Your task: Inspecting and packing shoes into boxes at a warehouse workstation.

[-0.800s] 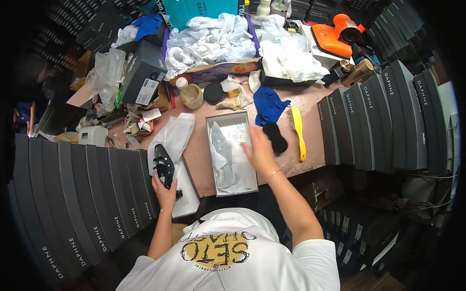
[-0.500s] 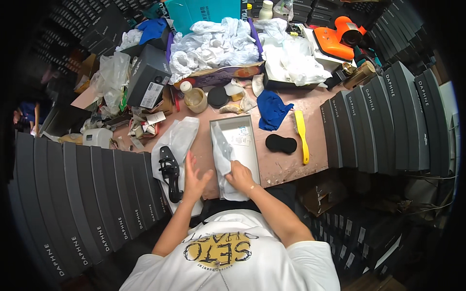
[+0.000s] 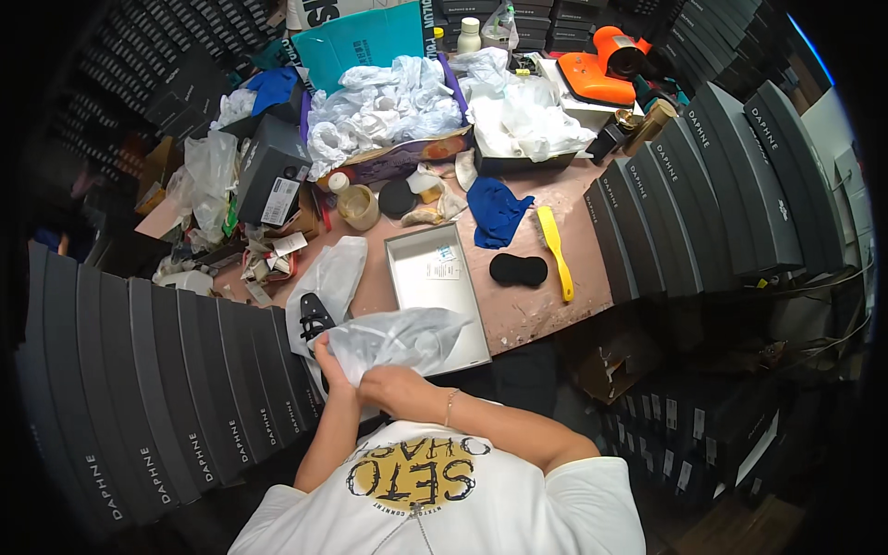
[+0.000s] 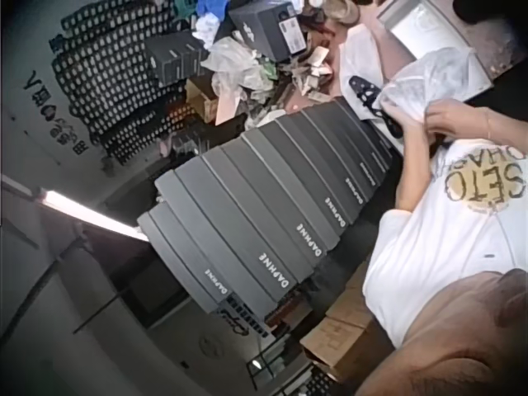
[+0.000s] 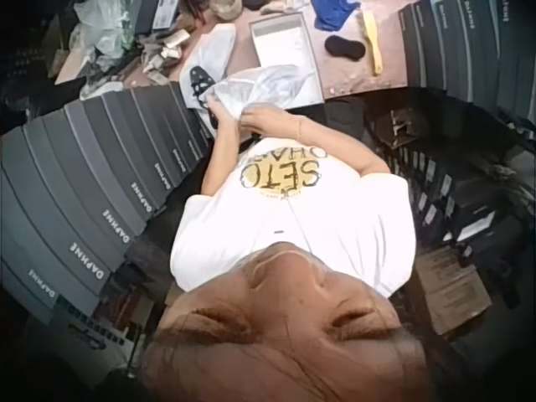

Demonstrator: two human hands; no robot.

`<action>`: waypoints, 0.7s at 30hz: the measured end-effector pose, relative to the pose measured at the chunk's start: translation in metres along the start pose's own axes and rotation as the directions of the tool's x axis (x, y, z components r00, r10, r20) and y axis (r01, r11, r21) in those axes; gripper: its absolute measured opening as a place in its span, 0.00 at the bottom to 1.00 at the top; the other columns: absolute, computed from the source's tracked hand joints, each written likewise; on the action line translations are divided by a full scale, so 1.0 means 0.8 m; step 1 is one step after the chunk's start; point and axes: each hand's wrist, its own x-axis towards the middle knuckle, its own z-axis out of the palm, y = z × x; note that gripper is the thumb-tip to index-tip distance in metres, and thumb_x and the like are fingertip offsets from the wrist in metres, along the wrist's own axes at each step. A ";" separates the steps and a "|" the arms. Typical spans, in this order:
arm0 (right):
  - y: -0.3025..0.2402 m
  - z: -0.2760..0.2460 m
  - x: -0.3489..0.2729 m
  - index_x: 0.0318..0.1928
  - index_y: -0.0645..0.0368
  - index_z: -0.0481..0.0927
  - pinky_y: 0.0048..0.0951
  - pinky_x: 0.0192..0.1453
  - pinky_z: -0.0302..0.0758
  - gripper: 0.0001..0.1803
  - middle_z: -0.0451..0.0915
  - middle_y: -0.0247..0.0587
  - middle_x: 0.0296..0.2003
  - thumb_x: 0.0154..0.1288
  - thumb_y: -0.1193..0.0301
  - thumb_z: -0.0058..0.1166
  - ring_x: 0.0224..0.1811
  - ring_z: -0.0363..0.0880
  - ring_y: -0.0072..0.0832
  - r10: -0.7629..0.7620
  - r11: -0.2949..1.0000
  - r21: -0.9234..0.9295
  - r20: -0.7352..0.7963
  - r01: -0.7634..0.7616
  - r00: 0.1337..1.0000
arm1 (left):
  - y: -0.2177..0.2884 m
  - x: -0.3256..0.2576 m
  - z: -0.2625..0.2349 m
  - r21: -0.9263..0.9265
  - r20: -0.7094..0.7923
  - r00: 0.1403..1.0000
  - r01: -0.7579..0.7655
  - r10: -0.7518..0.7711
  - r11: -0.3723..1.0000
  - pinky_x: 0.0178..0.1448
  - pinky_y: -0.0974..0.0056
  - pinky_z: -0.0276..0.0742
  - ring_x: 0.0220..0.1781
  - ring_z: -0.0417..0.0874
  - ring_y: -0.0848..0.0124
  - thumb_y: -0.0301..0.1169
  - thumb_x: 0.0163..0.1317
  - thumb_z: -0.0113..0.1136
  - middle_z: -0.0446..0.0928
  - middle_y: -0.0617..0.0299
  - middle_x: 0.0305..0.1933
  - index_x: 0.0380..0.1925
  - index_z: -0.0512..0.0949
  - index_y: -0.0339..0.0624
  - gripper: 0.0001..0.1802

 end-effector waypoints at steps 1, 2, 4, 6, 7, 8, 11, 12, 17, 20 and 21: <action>-0.016 -0.009 -0.001 0.37 0.59 0.78 0.34 0.41 0.74 0.09 0.77 0.41 0.34 0.55 0.72 0.60 0.37 0.76 0.39 -0.070 0.994 0.096 0.105 0.060 0.992 | 0.008 -0.008 -0.004 -0.034 0.010 1.000 0.011 -0.011 0.999 0.57 0.55 0.74 0.48 0.80 0.57 0.46 0.55 0.47 0.80 0.54 0.45 0.41 0.77 0.38 0.24; -0.034 -0.026 -0.002 0.38 0.60 0.79 0.33 0.41 0.75 0.08 0.78 0.42 0.35 0.57 0.73 0.59 0.38 0.77 0.38 -0.004 0.996 0.093 -0.013 0.005 1.000 | 0.017 -0.015 0.001 0.011 -0.088 0.994 -0.069 0.069 0.998 0.56 0.56 0.75 0.48 0.80 0.58 0.47 0.56 0.48 0.80 0.55 0.45 0.42 0.77 0.40 0.24; -0.033 -0.072 -0.011 0.39 0.61 0.80 0.31 0.42 0.76 0.08 0.79 0.44 0.37 0.59 0.75 0.58 0.38 0.79 0.35 0.170 0.985 0.059 -0.324 -0.160 0.931 | 0.037 -0.010 -0.007 0.015 -0.099 0.977 -0.187 0.188 0.982 0.56 0.56 0.75 0.47 0.81 0.58 0.47 0.57 0.48 0.80 0.57 0.46 0.43 0.77 0.42 0.23; -0.009 -0.113 -0.023 0.43 0.63 0.80 0.29 0.44 0.76 0.10 0.80 0.45 0.38 0.61 0.77 0.56 0.39 0.80 0.32 0.385 0.917 0.099 -0.479 -0.387 0.789 | 0.045 -0.027 -0.001 0.008 -0.093 0.976 -0.195 0.195 0.981 0.56 0.56 0.75 0.48 0.80 0.58 0.47 0.57 0.49 0.79 0.57 0.47 0.45 0.77 0.43 0.23; 0.006 -0.120 -0.026 0.45 0.65 0.79 0.29 0.46 0.76 0.11 0.80 0.45 0.39 0.62 0.77 0.55 0.40 0.80 0.31 0.494 0.862 0.142 -0.448 -0.486 0.745 | 0.048 -0.034 -0.001 0.023 -0.088 0.980 -0.178 0.180 0.984 0.56 0.57 0.75 0.49 0.80 0.59 0.47 0.57 0.50 0.79 0.57 0.48 0.46 0.76 0.43 0.24; 0.019 -0.107 -0.033 0.51 0.64 0.77 0.30 0.50 0.75 0.16 0.79 0.51 0.43 0.62 0.75 0.55 0.44 0.79 0.38 0.512 0.859 0.178 -0.316 -0.480 0.799 | 0.050 -0.036 0.004 0.043 -0.071 0.984 -0.158 0.161 0.987 0.56 0.57 0.74 0.49 0.79 0.59 0.47 0.56 0.50 0.78 0.57 0.49 0.47 0.76 0.43 0.24; 0.009 -0.082 -0.031 0.61 0.70 0.67 0.31 0.58 0.70 0.34 0.76 0.54 0.50 0.58 0.65 0.62 0.53 0.75 0.37 0.594 0.668 0.454 0.154 -0.590 0.790 | 0.056 -0.053 -0.010 0.167 -0.031 0.994 -0.100 0.107 0.981 0.58 0.58 0.74 0.52 0.79 0.59 0.47 0.56 0.49 0.78 0.57 0.50 0.46 0.77 0.43 0.24; 0.015 -0.076 -0.033 0.61 0.71 0.65 0.30 0.59 0.70 0.37 0.75 0.53 0.51 0.57 0.63 0.63 0.53 0.74 0.34 0.568 0.662 0.385 0.303 -0.643 0.766 | 0.064 -0.063 -0.020 0.186 0.101 0.995 -0.009 -0.010 0.982 0.61 0.57 0.72 0.56 0.76 0.60 0.48 0.58 0.53 0.76 0.58 0.54 0.53 0.73 0.43 0.27; 0.014 -0.028 -0.080 0.61 0.71 0.66 0.26 0.59 0.69 0.37 0.74 0.44 0.51 0.54 0.65 0.64 0.52 0.71 0.26 0.690 0.138 0.817 0.325 -0.559 0.646 | 0.078 -0.097 -0.061 0.561 0.212 0.956 0.051 -0.203 0.826 0.63 0.58 0.70 0.60 0.74 0.64 0.31 0.55 0.65 0.73 0.57 0.59 0.61 0.64 0.37 0.34; 0.024 -0.072 -0.106 0.58 0.67 0.70 0.22 0.57 0.68 0.33 0.74 0.37 0.50 0.53 0.66 0.63 0.50 0.71 0.21 0.698 0.282 0.758 0.260 -0.589 0.668 | 0.081 -0.088 -0.065 0.645 0.290 0.933 -0.026 -0.213 0.764 0.62 0.59 0.71 0.58 0.76 0.66 0.25 0.53 0.66 0.74 0.56 0.57 0.60 0.66 0.35 0.33; 0.016 -0.101 -0.106 0.55 0.66 0.72 0.21 0.57 0.68 0.30 0.75 0.38 0.49 0.53 0.65 0.63 0.50 0.71 0.21 0.657 0.370 0.743 0.214 -0.557 0.723 | 0.085 -0.069 -0.068 0.610 0.277 0.949 -0.055 -0.148 0.791 0.60 0.61 0.73 0.53 0.79 0.66 0.26 0.55 0.65 0.76 0.56 0.53 0.57 0.68 0.33 0.29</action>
